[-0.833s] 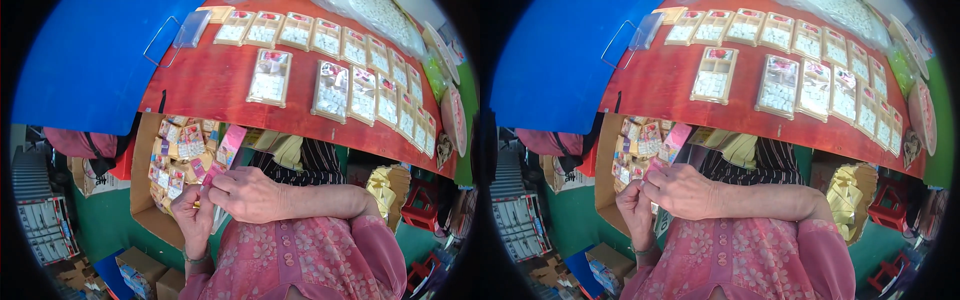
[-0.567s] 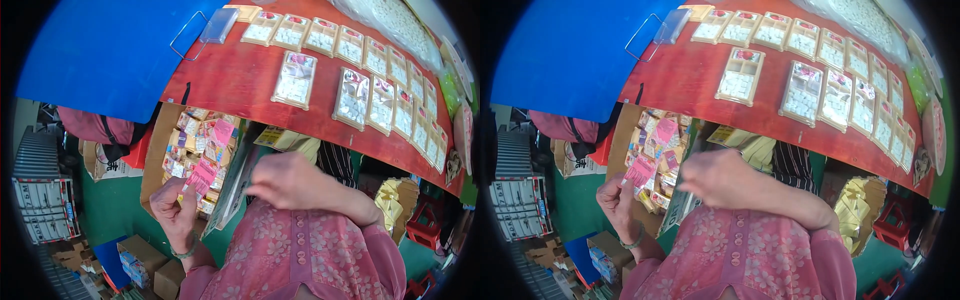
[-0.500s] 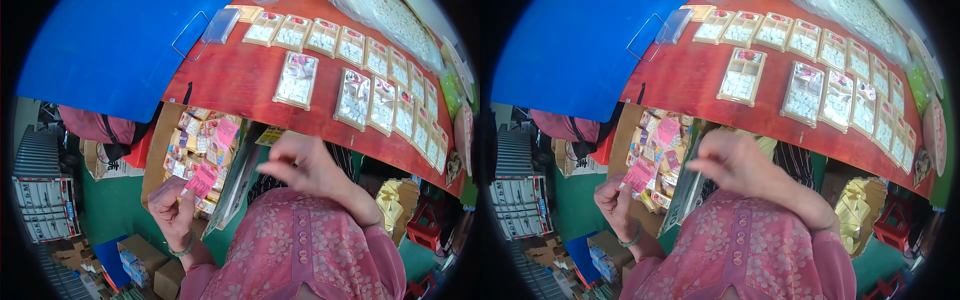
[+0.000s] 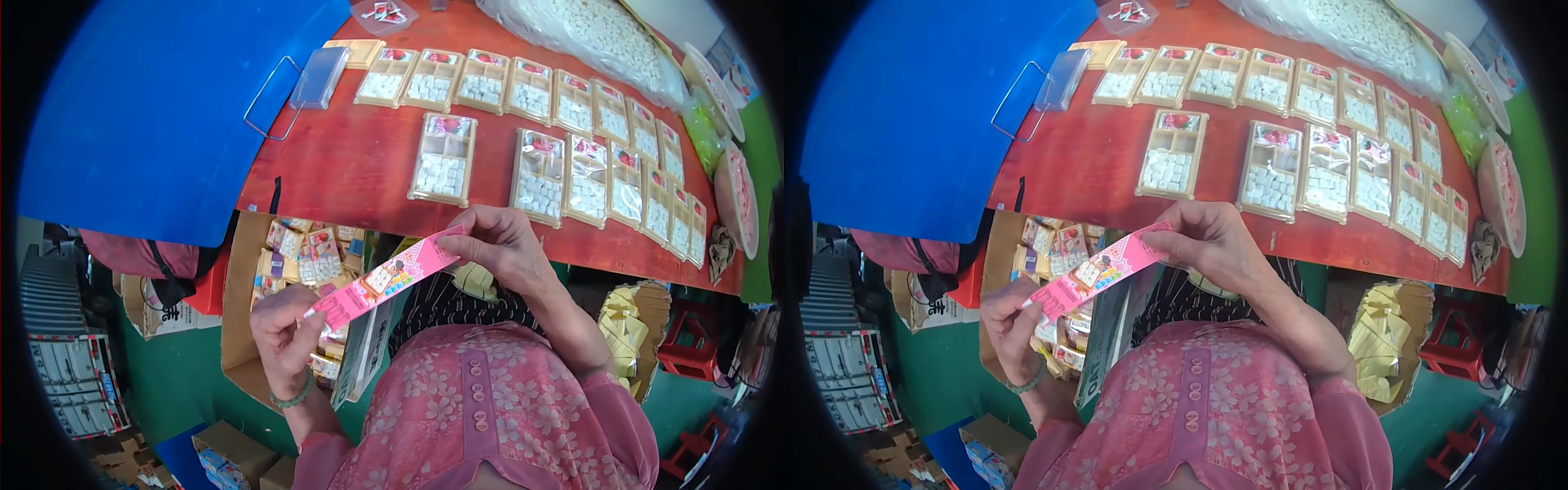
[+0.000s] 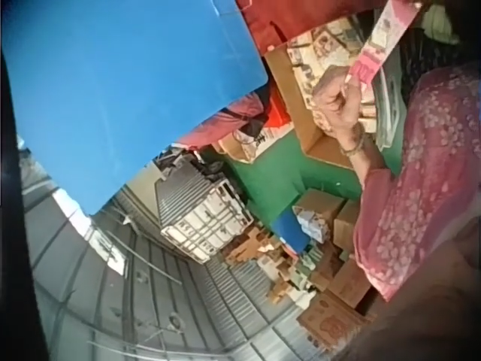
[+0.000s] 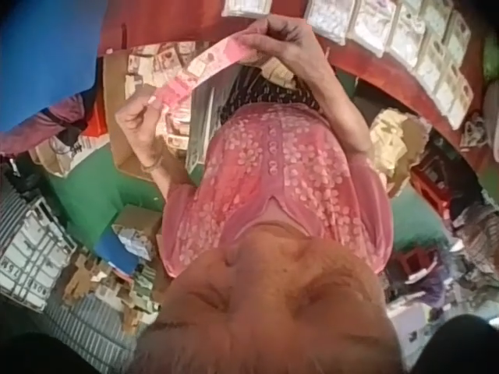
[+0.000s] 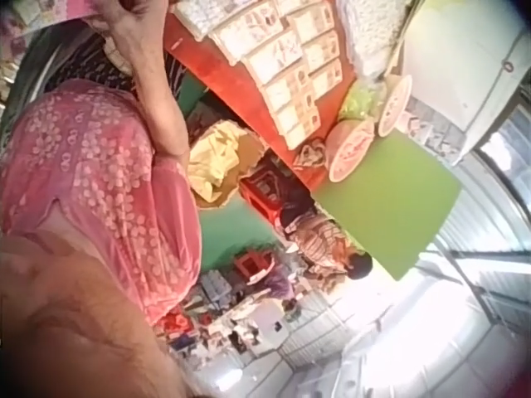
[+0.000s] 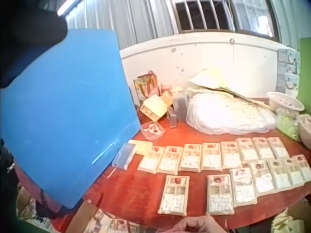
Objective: Packaging small white items into plastic trays and applying labels.
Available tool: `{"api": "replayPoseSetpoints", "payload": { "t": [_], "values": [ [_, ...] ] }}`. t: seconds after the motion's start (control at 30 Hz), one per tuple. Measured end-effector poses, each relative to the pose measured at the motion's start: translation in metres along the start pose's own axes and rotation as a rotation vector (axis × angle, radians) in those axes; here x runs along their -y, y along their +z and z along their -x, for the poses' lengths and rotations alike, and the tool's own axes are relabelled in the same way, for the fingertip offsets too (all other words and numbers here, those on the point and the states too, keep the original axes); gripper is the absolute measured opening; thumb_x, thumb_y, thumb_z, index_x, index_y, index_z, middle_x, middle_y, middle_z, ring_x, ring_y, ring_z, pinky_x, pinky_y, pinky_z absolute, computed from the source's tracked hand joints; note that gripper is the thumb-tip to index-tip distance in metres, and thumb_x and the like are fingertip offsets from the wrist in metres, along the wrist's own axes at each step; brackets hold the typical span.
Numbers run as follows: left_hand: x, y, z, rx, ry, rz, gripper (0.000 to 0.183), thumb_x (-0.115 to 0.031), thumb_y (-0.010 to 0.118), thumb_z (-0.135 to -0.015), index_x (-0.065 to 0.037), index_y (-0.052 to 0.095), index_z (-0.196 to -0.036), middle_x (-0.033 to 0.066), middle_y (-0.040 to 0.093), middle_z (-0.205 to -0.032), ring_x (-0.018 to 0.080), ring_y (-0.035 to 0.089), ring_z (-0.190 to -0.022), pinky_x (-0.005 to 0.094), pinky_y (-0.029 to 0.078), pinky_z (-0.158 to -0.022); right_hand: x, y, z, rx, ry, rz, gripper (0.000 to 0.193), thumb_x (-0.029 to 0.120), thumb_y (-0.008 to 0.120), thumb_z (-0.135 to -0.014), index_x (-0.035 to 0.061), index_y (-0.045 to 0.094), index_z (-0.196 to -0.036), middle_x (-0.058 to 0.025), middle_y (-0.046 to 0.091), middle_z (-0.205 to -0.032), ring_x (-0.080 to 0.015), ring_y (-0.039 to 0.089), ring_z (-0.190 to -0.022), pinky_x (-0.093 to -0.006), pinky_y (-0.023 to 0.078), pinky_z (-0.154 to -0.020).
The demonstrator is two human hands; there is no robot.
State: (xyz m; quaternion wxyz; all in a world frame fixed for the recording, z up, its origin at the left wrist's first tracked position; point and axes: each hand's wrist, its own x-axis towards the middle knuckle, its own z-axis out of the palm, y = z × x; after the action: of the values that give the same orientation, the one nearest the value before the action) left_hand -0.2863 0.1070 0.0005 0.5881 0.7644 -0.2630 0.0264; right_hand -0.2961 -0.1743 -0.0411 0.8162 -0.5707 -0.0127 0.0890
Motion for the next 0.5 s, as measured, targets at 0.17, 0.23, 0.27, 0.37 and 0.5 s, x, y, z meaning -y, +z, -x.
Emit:
{"api": "replayPoseSetpoints", "payload": {
  "t": [0.17,0.23,0.27,0.37,0.5],
  "values": [
    [0.017,0.015,-0.052,0.069,-0.137,0.017,0.010,-0.004,0.065,-0.078,0.005,0.064,-0.074,0.0018,0.057,-0.061,0.0045,0.047,-0.056,0.0215,0.032,-0.050,0.008,-0.010,-0.003,-0.259,-0.091,0.105,0.011,0.012,0.064,-0.087,0.0013,0.063,-0.086,0.0010,0.060,-0.068,-0.0024,0.053,-0.056,-0.0172,0.042,-0.046],
    [0.026,0.033,-0.082,0.044,-0.207,0.019,0.011,-0.006,0.068,-0.078,0.004,0.065,-0.075,-0.0004,0.057,-0.062,0.0029,0.047,-0.057,0.0202,0.033,-0.050,0.011,-0.018,-0.009,-0.347,-0.088,0.154,0.010,0.012,0.064,-0.087,0.0016,0.062,-0.086,0.0011,0.060,-0.068,-0.0026,0.053,-0.055,-0.0174,0.043,-0.047],
    [0.030,0.040,-0.095,0.006,-0.282,0.007,0.012,-0.008,0.070,-0.078,0.003,0.066,-0.076,-0.0027,0.057,-0.063,0.0013,0.047,-0.058,0.0190,0.034,-0.050,0.013,-0.020,-0.012,-0.416,-0.083,0.195,0.010,0.012,0.064,-0.087,0.0020,0.061,-0.086,0.0012,0.059,-0.067,-0.0029,0.052,-0.054,-0.0177,0.043,-0.047],
    [0.053,0.061,-0.132,0.021,-0.275,0.056,0.017,-0.010,0.074,-0.076,-0.001,0.063,-0.068,-0.0039,0.058,-0.063,0.0004,0.047,-0.057,0.0179,0.034,-0.048,0.011,-0.028,-0.026,-0.514,-0.184,0.304,0.012,0.011,0.064,-0.087,0.0014,0.058,-0.084,0.0006,0.058,-0.067,-0.0041,0.053,-0.054,-0.0185,0.044,-0.048],
    [0.096,0.069,-0.160,0.076,-0.325,0.107,0.034,-0.011,0.076,-0.076,-0.009,0.049,-0.055,-0.0038,0.055,-0.057,-0.0002,0.045,-0.054,0.0182,0.034,-0.046,0.001,-0.044,-0.048,-0.616,-0.310,0.663,0.012,0.008,0.064,-0.085,-0.0001,0.056,-0.083,-0.0021,0.057,-0.065,-0.0065,0.054,-0.054,-0.0217,0.045,-0.050]
  ]
}}
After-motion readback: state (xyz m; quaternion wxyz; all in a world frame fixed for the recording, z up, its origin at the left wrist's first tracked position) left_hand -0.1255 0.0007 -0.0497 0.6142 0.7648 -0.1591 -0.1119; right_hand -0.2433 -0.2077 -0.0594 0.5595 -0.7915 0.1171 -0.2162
